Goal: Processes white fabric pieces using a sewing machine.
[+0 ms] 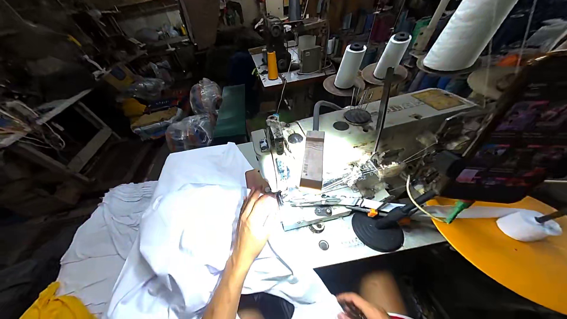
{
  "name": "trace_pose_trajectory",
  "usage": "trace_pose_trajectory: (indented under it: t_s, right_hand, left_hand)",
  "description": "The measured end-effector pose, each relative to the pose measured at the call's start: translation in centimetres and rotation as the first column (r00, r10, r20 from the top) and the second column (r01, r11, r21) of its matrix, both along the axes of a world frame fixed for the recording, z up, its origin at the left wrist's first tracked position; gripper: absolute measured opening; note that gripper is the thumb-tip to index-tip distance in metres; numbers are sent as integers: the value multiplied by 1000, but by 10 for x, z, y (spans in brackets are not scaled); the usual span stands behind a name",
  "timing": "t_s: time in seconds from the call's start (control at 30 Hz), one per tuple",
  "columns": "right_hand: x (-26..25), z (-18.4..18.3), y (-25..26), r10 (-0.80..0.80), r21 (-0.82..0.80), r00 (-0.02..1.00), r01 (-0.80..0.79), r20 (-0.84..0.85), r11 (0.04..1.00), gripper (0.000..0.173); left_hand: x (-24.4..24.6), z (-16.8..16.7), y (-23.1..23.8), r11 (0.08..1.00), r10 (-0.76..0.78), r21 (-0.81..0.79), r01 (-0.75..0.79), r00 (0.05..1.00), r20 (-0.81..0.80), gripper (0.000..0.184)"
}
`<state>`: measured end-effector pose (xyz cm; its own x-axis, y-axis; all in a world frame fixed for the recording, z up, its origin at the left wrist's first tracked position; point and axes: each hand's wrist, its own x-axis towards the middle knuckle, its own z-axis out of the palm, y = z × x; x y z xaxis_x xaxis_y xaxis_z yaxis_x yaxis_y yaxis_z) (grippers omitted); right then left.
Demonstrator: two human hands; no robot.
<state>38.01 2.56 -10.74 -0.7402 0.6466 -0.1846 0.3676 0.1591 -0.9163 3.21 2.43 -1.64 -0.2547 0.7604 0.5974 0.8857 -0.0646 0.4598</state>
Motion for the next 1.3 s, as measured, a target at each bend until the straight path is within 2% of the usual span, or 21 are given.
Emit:
trace_pose_trajectory:
  t_s: [0.07,0.13,0.2,0.23,0.27,0.33,0.43,0.53,0.67,0.9,1.2,1.3]
  right_hand:
    - [-37,19,11,-92,181,989,112,-118,977,38]
    - [-85,28,17,-194,205,930,265,-313,942,37]
    - [-124,37,22,-197,75,906,241,-373,968,42]
    - [-137,41,22,-190,-23,917,195,-351,981,39]
    - [-143,43,21,-176,-110,930,148,-323,983,29]
    - [-136,47,13,-130,-175,947,80,-293,981,23]
    - [-98,50,1,-191,-220,932,125,-308,967,15]
    - [-81,47,-1,-269,-291,895,168,-355,942,9]
    - [-87,52,8,-260,-212,884,189,-388,959,9]
    - [-96,50,20,-288,-231,876,210,-388,950,8]
    - [-110,47,30,-303,-233,857,221,-418,947,12]
    - [-119,44,35,-289,-234,857,204,-427,951,13]
  left_hand:
    - [0,5,-1,998,55,24,-54,995,-88,33]
    - [5,7,-3,998,69,9,-69,982,-178,28]
    - [10,8,-6,997,56,-45,-69,971,-233,30]
    - [12,9,-8,996,46,-62,-63,971,-236,31]
    - [14,9,-10,996,33,-79,-52,973,-228,31]
    - [21,12,-18,993,3,-117,-28,977,-213,31]
    - [42,16,-27,986,-14,-168,-23,976,-216,33]
    - [63,12,-24,975,74,-178,-130,954,-290,38]
    - [70,7,-13,959,176,-161,-232,937,-303,47]
    - [56,9,-15,975,80,-186,-123,972,-221,46]
    - [41,17,-2,984,70,-154,-91,988,-138,46]
    - [25,27,-9,987,65,-143,-71,997,-46,45]
